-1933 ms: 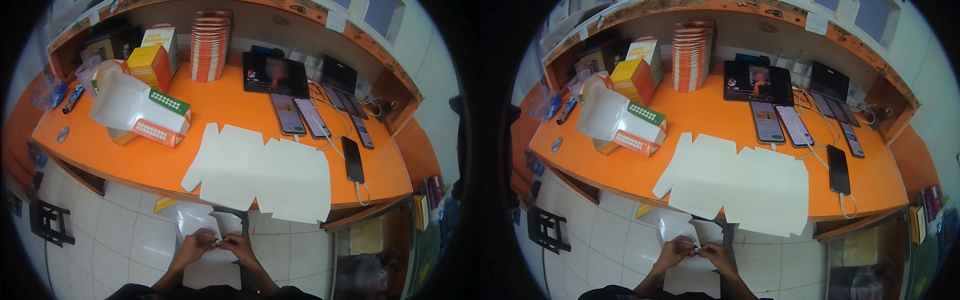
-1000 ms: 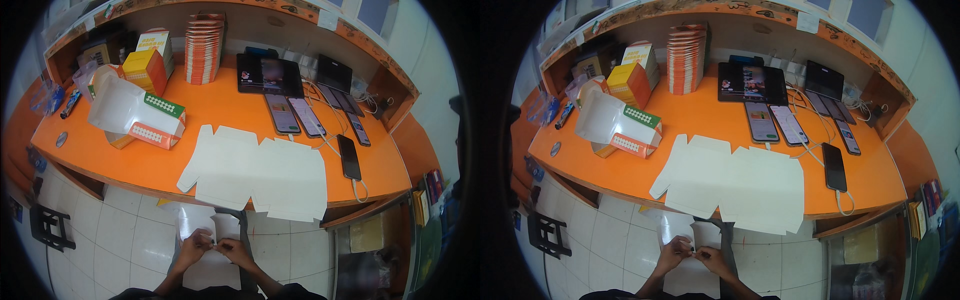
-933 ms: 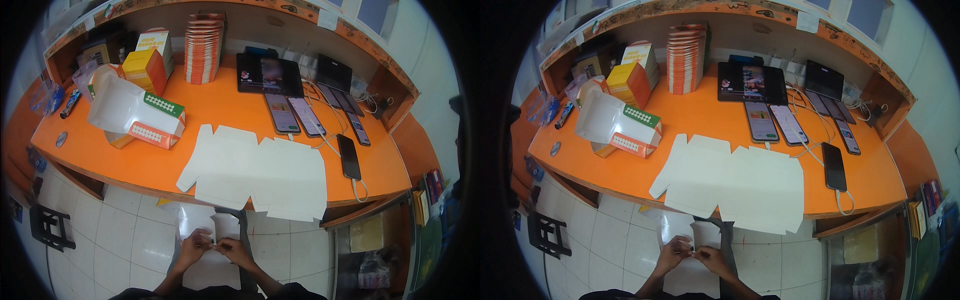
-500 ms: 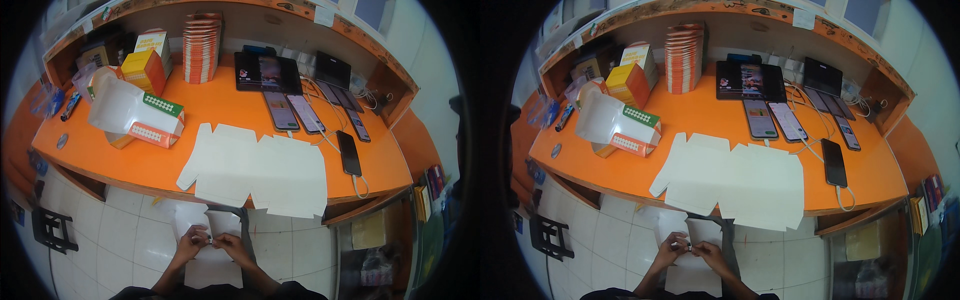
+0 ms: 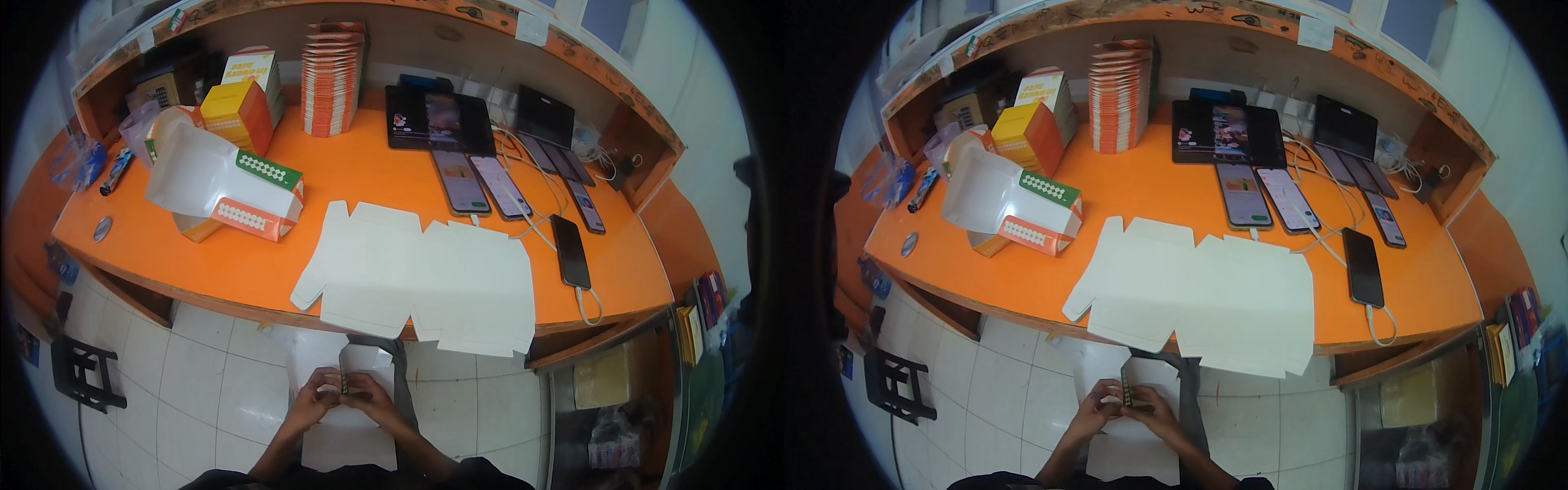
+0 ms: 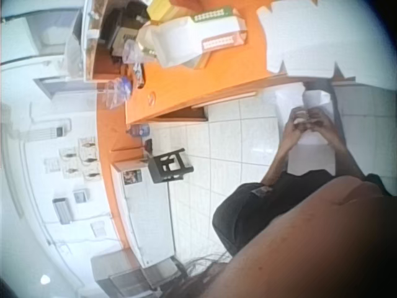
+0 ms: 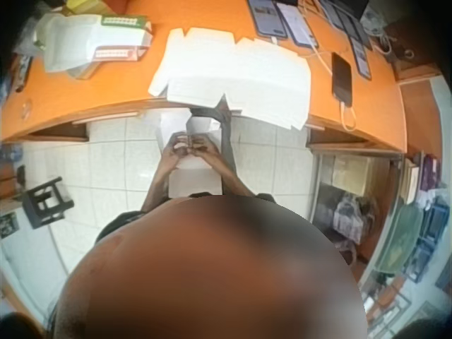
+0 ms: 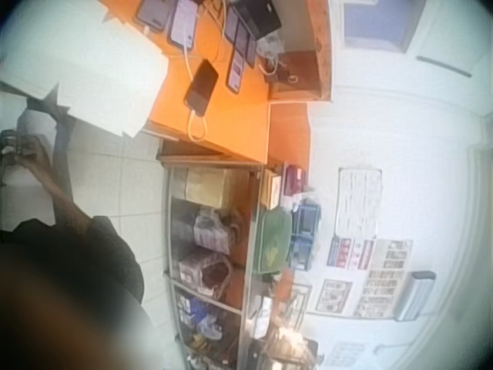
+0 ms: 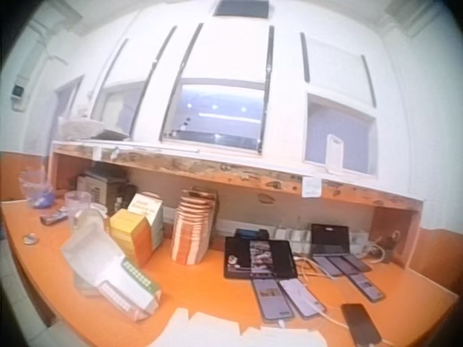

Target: The person assembles small rectangular boxes from flat cardboard pieces by folding and taping the edges. They handle each piece individually, fold along creases, and secure the sides with tape, placing completed boxes on the table.

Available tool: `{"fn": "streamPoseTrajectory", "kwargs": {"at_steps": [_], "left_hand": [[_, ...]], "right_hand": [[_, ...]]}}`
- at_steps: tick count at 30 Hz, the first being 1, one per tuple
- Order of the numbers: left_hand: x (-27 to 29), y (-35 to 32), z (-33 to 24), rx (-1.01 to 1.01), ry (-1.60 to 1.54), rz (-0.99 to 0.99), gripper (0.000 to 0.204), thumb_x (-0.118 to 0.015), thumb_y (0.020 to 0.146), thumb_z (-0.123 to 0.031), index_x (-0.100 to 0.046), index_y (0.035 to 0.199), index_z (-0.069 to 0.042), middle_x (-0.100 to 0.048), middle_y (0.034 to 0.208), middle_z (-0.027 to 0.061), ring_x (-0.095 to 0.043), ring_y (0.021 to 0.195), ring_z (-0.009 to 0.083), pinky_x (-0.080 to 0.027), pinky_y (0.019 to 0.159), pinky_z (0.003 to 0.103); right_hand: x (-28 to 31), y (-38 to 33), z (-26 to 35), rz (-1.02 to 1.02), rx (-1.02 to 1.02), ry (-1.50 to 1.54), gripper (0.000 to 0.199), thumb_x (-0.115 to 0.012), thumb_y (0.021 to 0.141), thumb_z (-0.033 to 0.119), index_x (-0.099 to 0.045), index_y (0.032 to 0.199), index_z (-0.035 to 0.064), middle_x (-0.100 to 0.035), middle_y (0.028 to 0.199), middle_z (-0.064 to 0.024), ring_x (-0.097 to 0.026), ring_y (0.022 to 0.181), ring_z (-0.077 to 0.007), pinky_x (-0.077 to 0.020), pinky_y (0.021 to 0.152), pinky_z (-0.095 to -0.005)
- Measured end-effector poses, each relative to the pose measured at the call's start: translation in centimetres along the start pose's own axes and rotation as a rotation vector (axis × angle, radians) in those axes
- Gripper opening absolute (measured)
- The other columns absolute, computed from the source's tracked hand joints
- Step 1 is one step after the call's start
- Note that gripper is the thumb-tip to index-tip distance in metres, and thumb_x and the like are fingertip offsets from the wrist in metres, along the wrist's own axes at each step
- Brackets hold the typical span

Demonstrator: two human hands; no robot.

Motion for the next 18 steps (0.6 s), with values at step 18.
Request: {"fn": "streamPoseTrajectory", "kwargs": {"at_steps": [18], "left_hand": [[1.5,3.2,-7.2,-0.179,0.949,-0.379,0.046,-0.079,0.069,-0.039,-0.054,0.086,-0.004,-0.064,0.062,0.0114,-0.065,0.056,0.0229,-0.051,0.054,0.032]], "right_hand": [[-4.0,-1.9,-1.6,0.271,-0.039,-0.298,0.064,-0.074,0.079,0.021,-0.039,0.130,0.0034,-0.064,0.106,-0.0137,-0.064,0.096,-0.0209,-0.0505,0.084,-0.0317]]}}
Point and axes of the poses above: each hand's wrist, its own y-axis towards the middle knuckle, its own x-axis out of the back of the hand, z = x × y, the point moved 5 cm from there along y, towards the middle knuckle
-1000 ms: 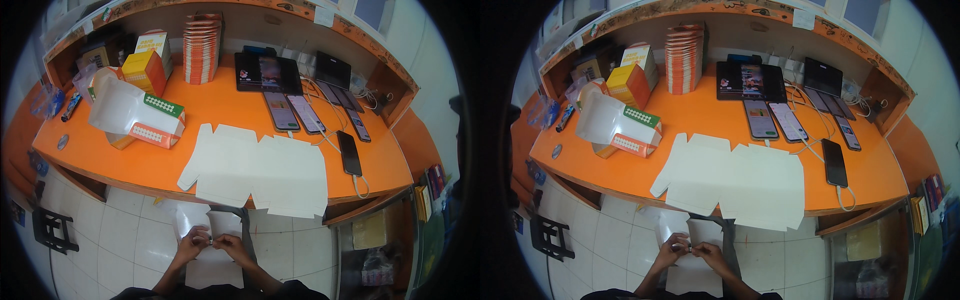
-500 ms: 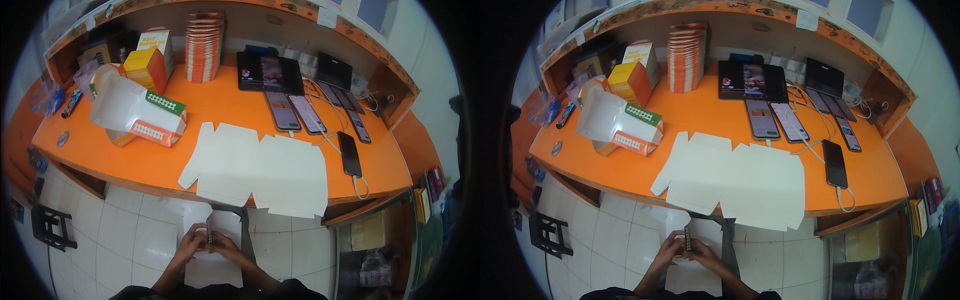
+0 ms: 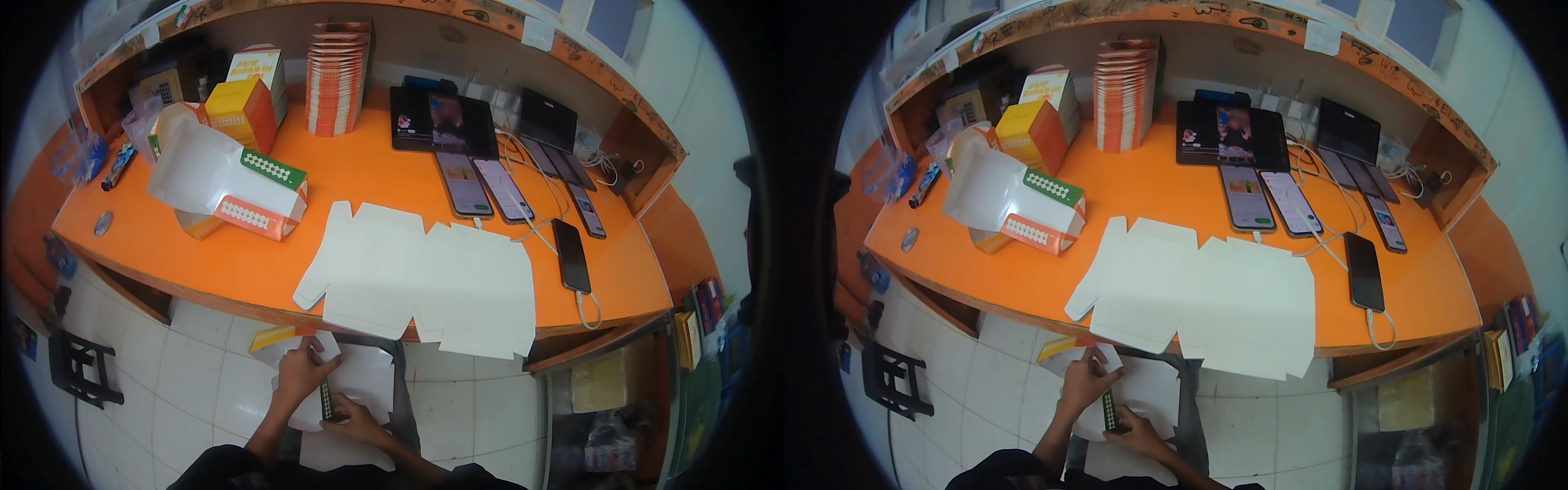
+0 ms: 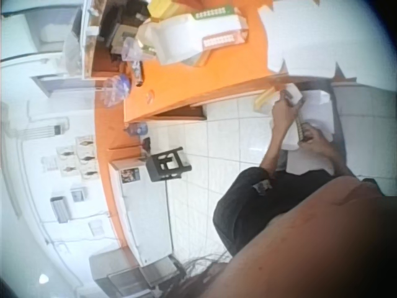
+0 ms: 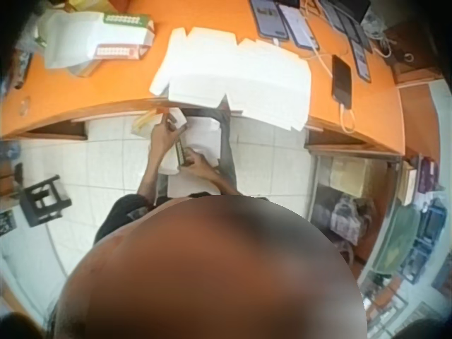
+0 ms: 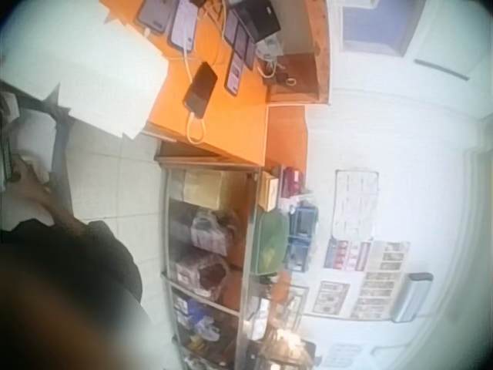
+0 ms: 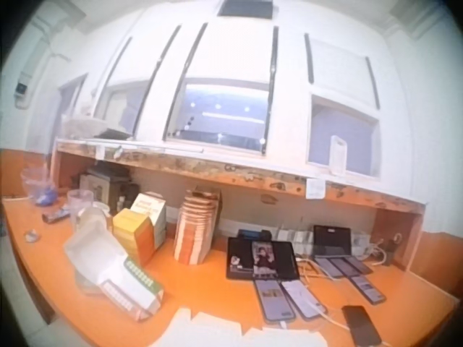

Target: The person assembles small rectangular boxes from flat cardboard pieces by folding and taping the edges. They handle each piece individually, fold along creases, and secure the sides with tape, placing completed boxes on the table.

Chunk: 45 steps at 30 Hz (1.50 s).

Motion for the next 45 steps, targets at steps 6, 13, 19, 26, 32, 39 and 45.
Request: {"fn": "streamPoseTrajectory", "kwargs": {"at_steps": [6,13,19,26,32,39,45], "left_hand": [[-2.5,-0.4,2.6,0.009,-0.138,-0.003,0.025,-0.065,0.079,-0.024,-0.054,0.083,-0.002,-0.065,0.066,0.0174,-0.066,0.062,0.0330,-0.052,0.060,0.039],[-3.7,-1.8,2.7,-0.006,-0.347,0.190,0.013,-0.054,0.087,-0.014,-0.052,0.092,-0.002,-0.064,0.067,0.0163,-0.066,0.061,0.0247,-0.050,0.053,0.033],[-3.8,-2.8,1.9,0.004,-0.411,0.358,0.027,-0.066,0.084,-0.020,-0.052,0.101,-0.005,-0.065,0.072,0.0093,-0.063,0.063,0.0145,-0.048,0.054,0.027],[-4.2,-3.4,0.5,-0.138,-0.274,0.529,0.044,-0.077,0.075,-0.025,-0.053,0.106,-0.007,-0.060,0.062,0.0069,-0.059,0.058,0.0146,-0.045,0.054,0.027],[-5.3,-3.7,0.2,0.016,-0.248,0.643,0.043,-0.076,0.075,-0.021,-0.053,0.108,-0.008,-0.060,0.061,0.0070,-0.061,0.057,0.0163,-0.046,0.054,0.027],[-3.4,-3.5,-1.5,-0.289,-0.206,0.359,0.040,-0.075,0.071,-0.012,-0.056,0.106,-0.004,-0.062,0.083,0.0101,-0.062,0.070,0.0195,-0.050,0.062,0.031],[-3.4,-4.0,-1.3,-0.295,-0.381,0.363,0.035,-0.075,0.073,-0.007,-0.059,0.105,-0.002,-0.061,0.101,0.0077,-0.064,0.087,0.0161,-0.056,0.073,0.029]], "right_hand": [[0.7,0.1,0.3,-0.103,0.100,0.057,0.069,-0.072,0.081,0.020,-0.035,0.137,0.0056,-0.061,0.112,-0.0130,-0.062,0.101,-0.0205,-0.0501,0.086,-0.0326],[3.1,1.7,1.2,-0.234,0.065,0.097,0.045,-0.066,0.087,0.011,-0.044,0.126,0.0037,-0.060,0.111,-0.0111,-0.059,0.103,-0.0179,-0.0479,0.087,-0.0306],[4.6,2.2,-0.2,-0.281,0.007,0.282,0.019,-0.061,0.090,0.007,-0.058,0.106,-0.0004,-0.064,0.100,-0.0077,-0.060,0.098,-0.0140,-0.0481,0.084,-0.0276],[5.8,1.5,-0.2,-0.378,0.002,0.239,0.019,-0.061,0.091,0.019,-0.061,0.099,0.0010,-0.063,0.084,-0.0027,-0.059,0.075,-0.0091,-0.0473,0.067,-0.0242],[7.1,1.3,-0.2,-0.455,0.026,0.149,0.029,-0.060,0.092,0.029,-0.063,0.085,0.0012,-0.057,0.066,-0.0006,-0.052,0.060,-0.0066,-0.0424,0.054,-0.0239],[8.2,1.2,0.9,-0.478,0.075,0.059,0.027,-0.059,0.093,0.025,-0.061,0.080,0.0004,-0.060,0.068,-0.0034,-0.058,0.063,-0.0091,-0.0473,0.055,-0.0246],[9.3,0.3,2.1,-0.521,0.033,0.330,0.014,-0.067,0.086,0.013,-0.068,0.093,0.0013,-0.069,0.085,-0.0070,-0.065,0.071,-0.0128,-0.0523,0.060,-0.0250]]}}
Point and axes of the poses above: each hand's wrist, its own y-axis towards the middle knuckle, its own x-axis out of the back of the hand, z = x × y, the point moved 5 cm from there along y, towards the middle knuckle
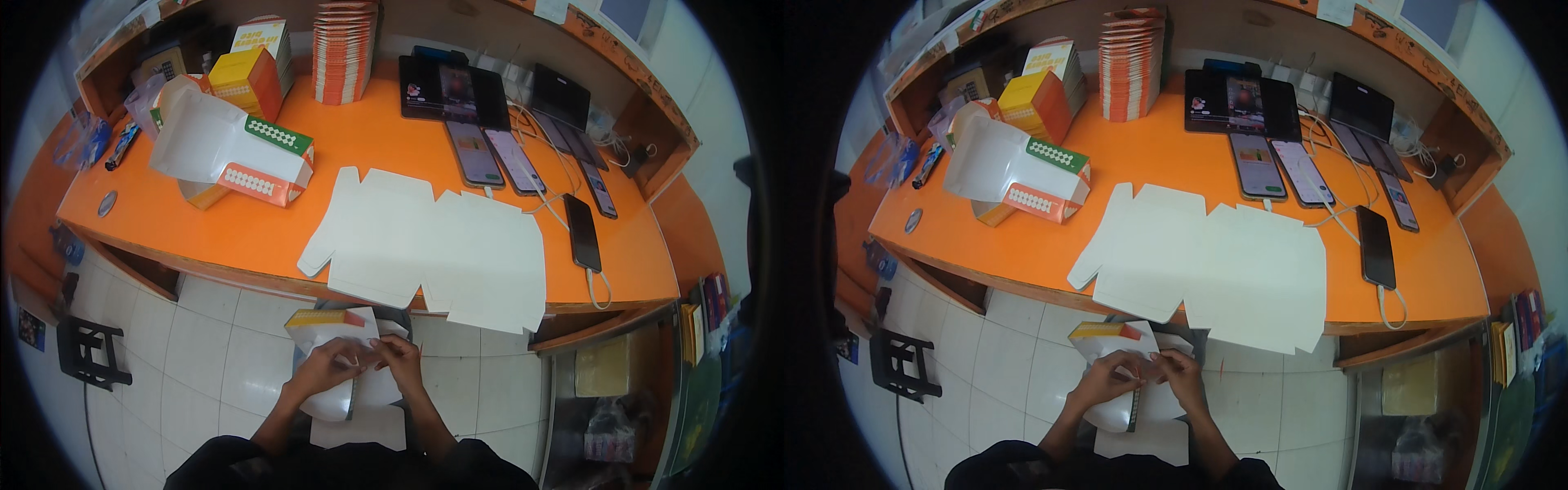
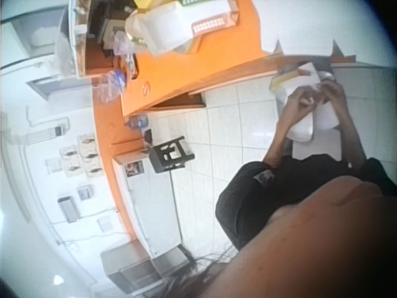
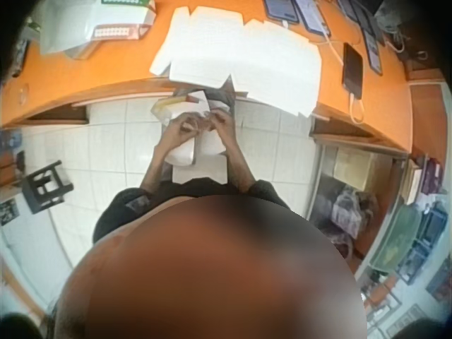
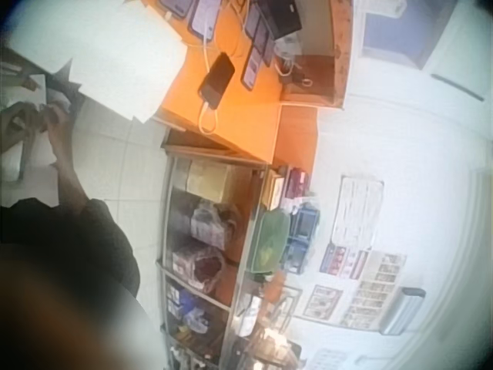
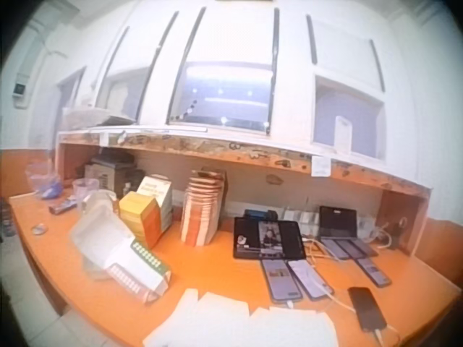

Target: The person assembles small rectangular boxes from flat cardboard pieces by folding and taping the edges. They handle each piece individually, fold along creases, and secure the sides with tape, placing completed boxes on the table.

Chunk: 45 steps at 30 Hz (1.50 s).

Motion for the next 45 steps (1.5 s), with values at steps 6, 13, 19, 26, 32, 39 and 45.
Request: {"fn": "streamPoseTrajectory", "kwargs": {"at_steps": [6,13,19,26,32,39,45], "left_hand": [[-0.4,-0.5,0.6,0.146,-0.186,-0.147,0.030,-0.074,0.076,-0.006,-0.060,0.102,-0.002,-0.067,0.094,0.0065,-0.066,0.086,0.0138,-0.055,0.075,0.028],[-0.7,-0.8,1.2,0.217,-0.301,-0.247,0.024,-0.078,0.074,-0.011,-0.064,0.090,0.001,-0.070,0.084,0.0054,-0.066,0.078,0.0112,-0.052,0.077,0.025],[0.1,-1.6,1.6,0.344,-0.291,-0.359,0.025,-0.080,0.072,-0.015,-0.066,0.084,0.001,-0.070,0.080,0.0051,-0.065,0.072,0.0101,-0.050,0.068,0.023],[0.5,-1.8,1.8,0.336,-0.234,-0.253,0.025,-0.076,0.077,-0.014,-0.064,0.095,-0.001,-0.067,0.087,0.0059,-0.063,0.080,0.0111,-0.050,0.071,0.026],[-1.3,-1.4,1.8,0.247,-0.247,0.087,0.051,-0.076,0.079,-0.018,-0.049,0.118,0.000,-0.058,0.112,0.0115,-0.059,0.102,0.0171,-0.051,0.089,0.033],[-1.8,-0.5,-0.2,0.106,-0.336,0.040,0.073,-0.079,0.076,-0.017,-0.037,0.133,0.002,-0.041,0.135,0.0195,-0.047,0.122,0.0270,-0.042,0.102,0.038],[-1.5,0.2,-0.7,-0.032,0.005,0.048,0.071,-0.074,0.078,-0.011,-0.035,0.137,-0.003,-0.036,0.140,0.0161,-0.043,0.126,0.0293,-0.042,0.102,0.039]], "right_hand": [[-0.9,-1.4,1.6,0.059,0.360,-0.262,0.019,-0.071,0.082,0.015,-0.070,0.092,-0.0013,-0.069,0.099,-0.0092,-0.065,0.086,-0.0146,-0.0513,0.077,-0.0250],[-1.2,-2.4,1.8,0.050,0.169,-0.295,0.017,-0.069,0.083,0.009,-0.070,0.098,0.0005,-0.069,0.103,-0.0107,-0.065,0.088,-0.0139,-0.0509,0.080,-0.0250],[-2.7,-2.8,2.7,0.087,0.294,-0.297,0.022,-0.070,0.084,0.013,-0.069,0.103,0.0014,-0.071,0.096,-0.0071,-0.063,0.086,-0.0099,-0.0492,0.078,-0.0232],[-2.1,-1.9,1.9,0.244,0.233,-0.240,0.016,-0.069,0.083,0.005,-0.070,0.099,0.0021,-0.065,0.108,-0.0098,-0.063,0.097,-0.0159,-0.0492,0.088,-0.0278],[-2.1,-1.6,1.1,0.345,0.250,-0.248,0.030,-0.067,0.077,-0.005,-0.054,0.104,0.0010,-0.056,0.101,-0.0068,-0.061,0.097,-0.0184,-0.0516,0.084,-0.0303],[-2.0,-1.0,-0.2,0.207,0.076,-0.173,0.052,-0.060,0.077,-0.006,-0.036,0.122,0.0059,-0.057,0.105,-0.0132,-0.060,0.092,-0.0189,-0.0503,0.076,-0.0274],[-1.1,0.1,-1.9,0.191,-0.024,-0.167,0.068,-0.058,0.078,-0.006,-0.024,0.135,0.0108,-0.055,0.121,-0.0191,-0.058,0.091,-0.0170,-0.0470,0.074,-0.0277]]}}
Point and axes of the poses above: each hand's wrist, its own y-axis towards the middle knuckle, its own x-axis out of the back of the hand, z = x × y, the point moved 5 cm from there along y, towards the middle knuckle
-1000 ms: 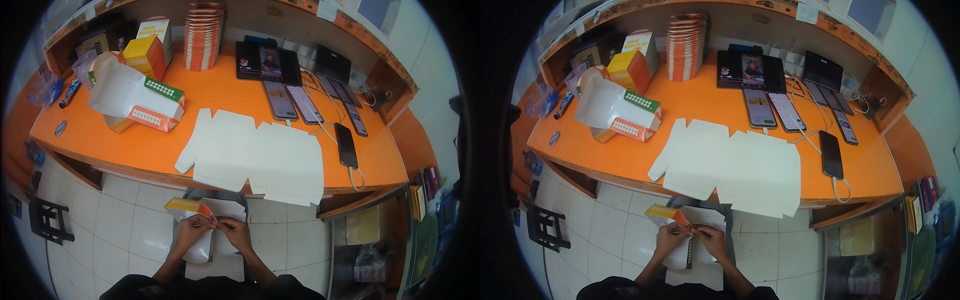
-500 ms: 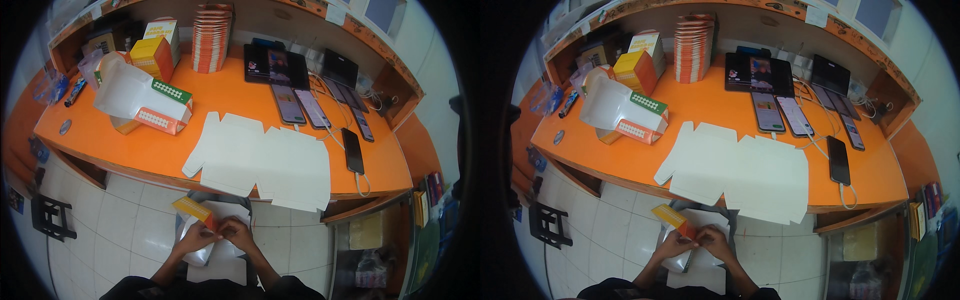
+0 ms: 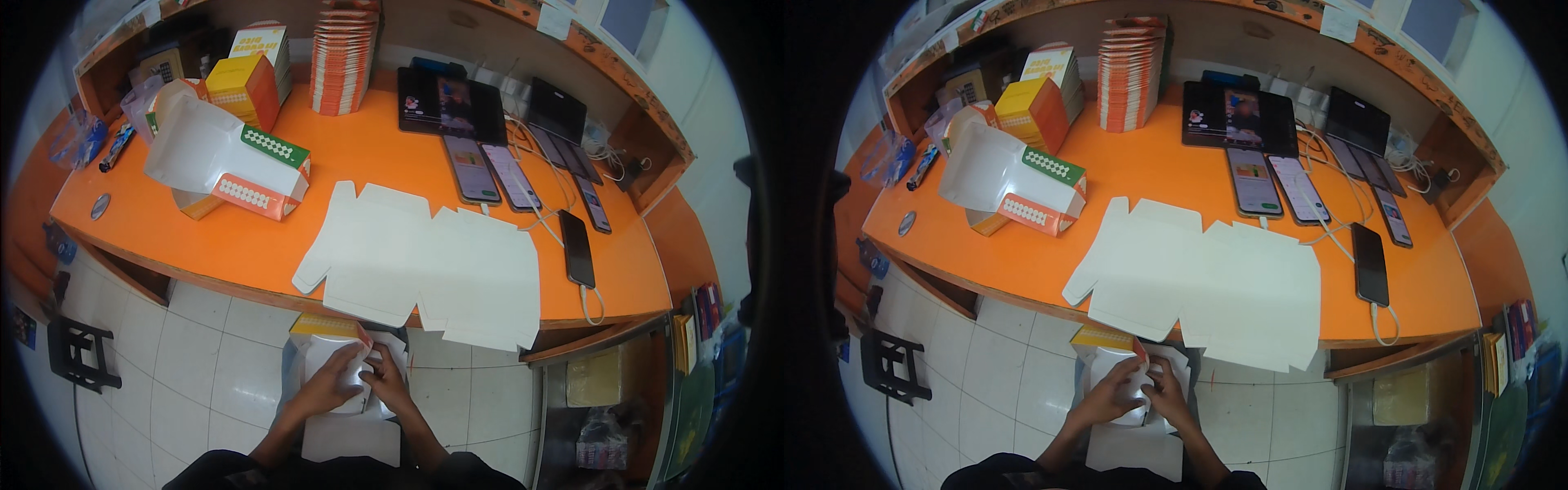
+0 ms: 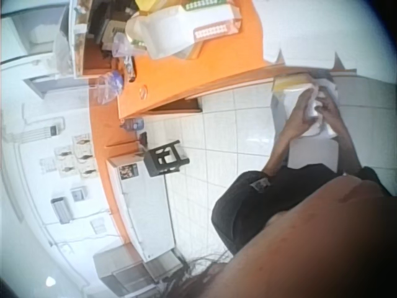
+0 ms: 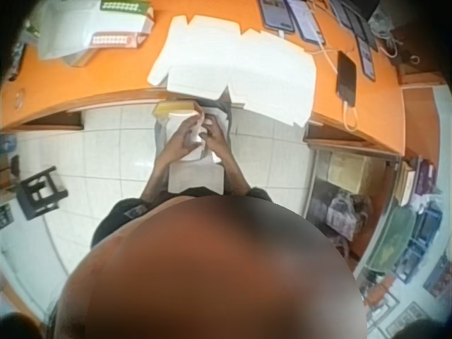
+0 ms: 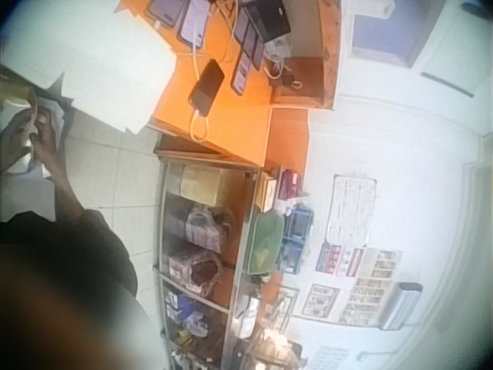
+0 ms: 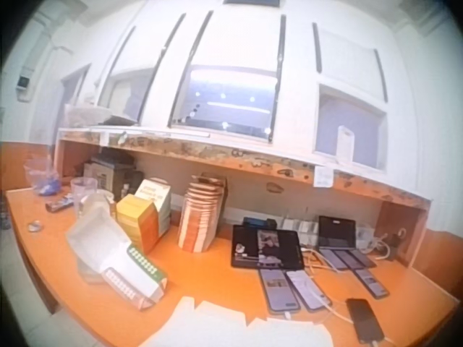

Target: The person assembles small rectangular boxes from flat cardboard pieces by folding and taping the edges. They handle each piece individually, fold along creases, and secure the sides with tape, placing completed boxes on the table.

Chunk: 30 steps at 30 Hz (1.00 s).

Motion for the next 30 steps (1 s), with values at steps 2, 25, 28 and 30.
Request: {"fn": "streamPoseTrajectory", "kwargs": {"at_steps": [2,25,28,30], "left_hand": [[0.2,0.2,0.2,-0.018,0.054,-0.020,0.068,-0.073,0.079,-0.009,-0.036,0.136,-0.004,-0.038,0.139,0.0156,-0.044,0.125,0.0300,-0.042,0.102,0.039],[4.4,-0.8,0.9,0.104,-0.116,-0.556,0.021,-0.050,0.094,-0.017,-0.060,0.094,0.001,-0.064,0.076,0.0135,-0.063,0.069,0.0252,-0.048,0.065,0.035],[4.9,-1.6,0.0,0.214,0.063,-0.419,0.023,-0.048,0.096,-0.018,-0.060,0.095,0.002,-0.064,0.077,0.0152,-0.064,0.071,0.0248,-0.048,0.064,0.034],[5.1,-1.6,-2.1,-0.007,0.036,-0.482,0.027,-0.045,0.097,-0.019,-0.060,0.099,0.003,-0.063,0.073,0.0139,-0.063,0.067,0.0245,-0.047,0.062,0.032]], "right_hand": [[-0.4,-0.6,0.5,0.055,0.082,0.028,0.066,-0.058,0.077,-0.006,-0.028,0.134,0.0100,-0.054,0.122,-0.0191,-0.058,0.094,-0.0170,-0.0466,0.076,-0.0283],[-5.8,-3.8,1.7,-0.109,0.170,0.072,0.062,-0.053,0.075,-0.007,-0.033,0.132,0.0081,-0.047,0.131,-0.0162,-0.055,0.103,-0.0184,-0.0453,0.078,-0.0276],[-3.8,-3.1,1.1,-0.208,0.096,0.023,0.064,-0.053,0.078,-0.006,-0.028,0.135,0.0084,-0.056,0.121,-0.0159,-0.057,0.089,-0.0152,-0.0455,0.074,-0.0254],[-2.6,-2.5,2.1,-0.219,0.245,-0.139,0.067,-0.052,0.077,-0.009,-0.026,0.137,0.0066,-0.056,0.119,-0.0142,-0.056,0.093,-0.0159,-0.0446,0.077,-0.0246]]}}
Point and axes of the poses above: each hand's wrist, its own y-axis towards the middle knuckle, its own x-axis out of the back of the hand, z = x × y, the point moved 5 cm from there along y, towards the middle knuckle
